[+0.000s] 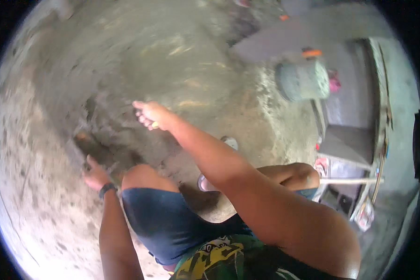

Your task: The person applies wet concrete to a section of floor by hand and using a trowel. The person smooths the material and spreads it across the surface.

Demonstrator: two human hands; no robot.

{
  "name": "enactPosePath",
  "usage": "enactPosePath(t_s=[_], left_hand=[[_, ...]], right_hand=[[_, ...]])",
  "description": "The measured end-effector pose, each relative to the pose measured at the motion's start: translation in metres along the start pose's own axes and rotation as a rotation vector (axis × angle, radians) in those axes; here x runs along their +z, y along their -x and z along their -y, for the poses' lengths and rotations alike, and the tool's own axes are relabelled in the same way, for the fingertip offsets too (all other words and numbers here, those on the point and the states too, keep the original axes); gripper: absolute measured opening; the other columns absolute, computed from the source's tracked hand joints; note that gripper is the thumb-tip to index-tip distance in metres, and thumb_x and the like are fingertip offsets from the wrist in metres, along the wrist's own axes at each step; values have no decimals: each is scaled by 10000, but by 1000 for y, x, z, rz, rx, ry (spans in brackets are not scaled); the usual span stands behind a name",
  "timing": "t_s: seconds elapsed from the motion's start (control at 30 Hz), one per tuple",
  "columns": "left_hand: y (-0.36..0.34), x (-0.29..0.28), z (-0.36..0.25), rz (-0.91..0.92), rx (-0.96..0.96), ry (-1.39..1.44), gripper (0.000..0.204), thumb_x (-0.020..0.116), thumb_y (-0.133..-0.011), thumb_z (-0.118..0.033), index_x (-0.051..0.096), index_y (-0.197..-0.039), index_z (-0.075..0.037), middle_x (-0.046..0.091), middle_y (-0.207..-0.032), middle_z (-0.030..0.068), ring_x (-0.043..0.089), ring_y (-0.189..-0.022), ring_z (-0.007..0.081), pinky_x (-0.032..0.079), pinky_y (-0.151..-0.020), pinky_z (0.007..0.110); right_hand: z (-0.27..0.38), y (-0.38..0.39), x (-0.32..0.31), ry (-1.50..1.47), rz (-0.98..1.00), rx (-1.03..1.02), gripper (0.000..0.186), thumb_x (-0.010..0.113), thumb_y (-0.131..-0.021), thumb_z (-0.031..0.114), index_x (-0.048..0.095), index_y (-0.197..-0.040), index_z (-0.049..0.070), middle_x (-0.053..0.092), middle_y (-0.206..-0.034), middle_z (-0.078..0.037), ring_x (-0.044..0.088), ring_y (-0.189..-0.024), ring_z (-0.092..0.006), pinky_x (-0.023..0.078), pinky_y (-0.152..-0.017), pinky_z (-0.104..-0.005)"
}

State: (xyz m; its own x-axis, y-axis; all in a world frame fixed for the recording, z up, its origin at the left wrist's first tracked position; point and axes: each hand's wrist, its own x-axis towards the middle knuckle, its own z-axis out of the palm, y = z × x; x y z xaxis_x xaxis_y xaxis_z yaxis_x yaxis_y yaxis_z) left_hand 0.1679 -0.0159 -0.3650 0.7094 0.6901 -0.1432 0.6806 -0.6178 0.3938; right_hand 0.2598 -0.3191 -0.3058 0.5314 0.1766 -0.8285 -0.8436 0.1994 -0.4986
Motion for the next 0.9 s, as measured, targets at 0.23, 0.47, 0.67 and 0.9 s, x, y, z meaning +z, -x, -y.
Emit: enactPosePath(t_s=[0.23, 0.47, 0.67, 0.9], left_hand=[[27, -18, -43, 24, -34, -2, 758, 551, -935, -638, 637, -1286, 29, 669, -1235, 234, 652, -1117, 390, 518, -942, 480], [7, -9, -11, 29, -32, -10, 765, 551, -918, -670, 651, -1290, -9, 680, -1239, 194, 660, -1116, 363, 527, -938, 474], [-13, -3, 4, -21, -84, -131, 738, 542, -919, -674, 656, -1309, -58, 679, -1264, 165, 650, -1144, 359, 520, -962, 449], [15, 32, -10, 89, -68, -178, 799, 524, -904, -713, 637, -1329, -45, 672, -1258, 200, 650, -1130, 376, 503, -981, 458]], right_hand=[[29, 70, 6, 999, -676, -721, 327, 607, -961, 283, 581, -1014, -39, 697, -803, -223, 716, -751, -353, 550, -660, -482], [-19, 68, -33, 953, -611, -493, 401, 504, -984, 332, 593, -1078, -48, 685, -966, -285, 669, -928, -453, 527, -821, -541], [-89, 119, -153, 422, -1168, -322, 700, 436, -1010, 545, 585, -1278, -85, 610, -1225, -362, 609, -1113, -523, 486, -981, -531], [-163, 189, -355, -775, -1124, -310, 340, 365, -1057, 281, 556, -1121, 7, 515, -684, -69, 489, -514, -188, 468, -430, -367]])
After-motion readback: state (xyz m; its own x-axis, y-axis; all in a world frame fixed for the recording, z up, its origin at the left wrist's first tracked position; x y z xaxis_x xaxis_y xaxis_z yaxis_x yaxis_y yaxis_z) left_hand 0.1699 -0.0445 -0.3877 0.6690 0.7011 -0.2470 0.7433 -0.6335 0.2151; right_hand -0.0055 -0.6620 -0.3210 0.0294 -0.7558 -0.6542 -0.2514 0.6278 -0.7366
